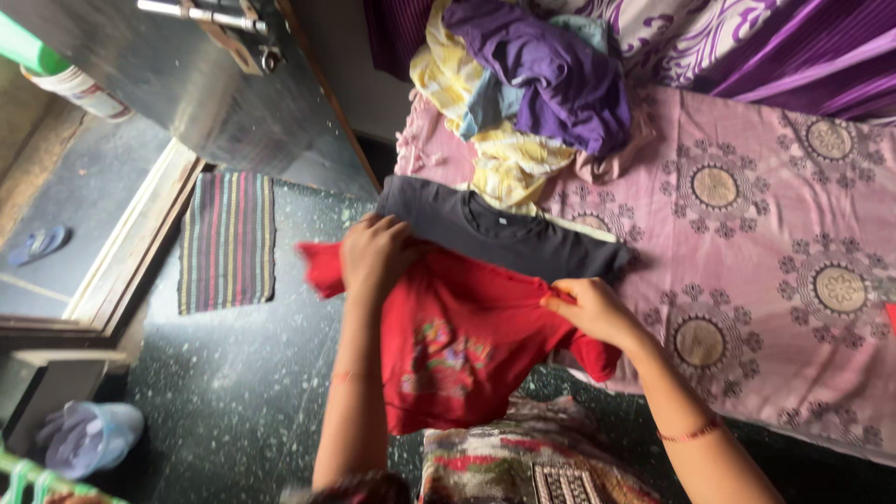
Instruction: The person irons several t-shirts on a bed. They smooth each shirt, use a red iron to press the fabric, and then fold the shirts into a neat stack.
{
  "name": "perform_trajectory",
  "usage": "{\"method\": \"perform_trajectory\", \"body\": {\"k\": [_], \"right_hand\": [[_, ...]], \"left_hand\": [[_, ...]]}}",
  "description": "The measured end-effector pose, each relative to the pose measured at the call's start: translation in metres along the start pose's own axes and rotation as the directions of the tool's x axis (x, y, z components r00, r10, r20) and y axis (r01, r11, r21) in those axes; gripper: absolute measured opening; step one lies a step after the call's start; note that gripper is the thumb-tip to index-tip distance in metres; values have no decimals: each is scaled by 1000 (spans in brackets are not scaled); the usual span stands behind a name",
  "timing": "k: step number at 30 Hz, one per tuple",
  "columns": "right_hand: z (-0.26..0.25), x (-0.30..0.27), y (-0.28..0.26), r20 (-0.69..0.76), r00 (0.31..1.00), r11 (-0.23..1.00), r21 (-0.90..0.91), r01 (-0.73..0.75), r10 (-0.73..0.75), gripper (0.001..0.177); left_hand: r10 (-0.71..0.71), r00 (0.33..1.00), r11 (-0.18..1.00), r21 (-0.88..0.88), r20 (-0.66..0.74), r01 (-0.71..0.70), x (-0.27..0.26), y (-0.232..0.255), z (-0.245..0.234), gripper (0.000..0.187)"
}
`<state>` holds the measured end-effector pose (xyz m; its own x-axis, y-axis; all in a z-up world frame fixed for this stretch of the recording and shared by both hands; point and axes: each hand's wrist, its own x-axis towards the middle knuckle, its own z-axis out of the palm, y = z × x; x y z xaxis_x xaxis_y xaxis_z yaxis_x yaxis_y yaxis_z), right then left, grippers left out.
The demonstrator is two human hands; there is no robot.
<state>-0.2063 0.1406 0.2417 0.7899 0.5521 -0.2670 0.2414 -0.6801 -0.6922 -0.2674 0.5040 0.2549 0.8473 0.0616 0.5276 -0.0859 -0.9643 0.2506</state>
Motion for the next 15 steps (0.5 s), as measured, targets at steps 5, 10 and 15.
{"method": "perform_trajectory", "body": {"k": [5,10,15], "right_hand": [[2,84,83,-159,968,969,-122,-217,197,37],[23,100,130,-218,923,940,-60,-337,317,36],[12,83,154,-126,971,955,-191,-227,205,54]], "left_hand": [[16,976,1000,0,219,-16,54,-34,141,28],[-3,918,1000,29,397,-9,62,-51,211,34],[-22,676,1000,10,736,22,61,-91,205,53]]}}
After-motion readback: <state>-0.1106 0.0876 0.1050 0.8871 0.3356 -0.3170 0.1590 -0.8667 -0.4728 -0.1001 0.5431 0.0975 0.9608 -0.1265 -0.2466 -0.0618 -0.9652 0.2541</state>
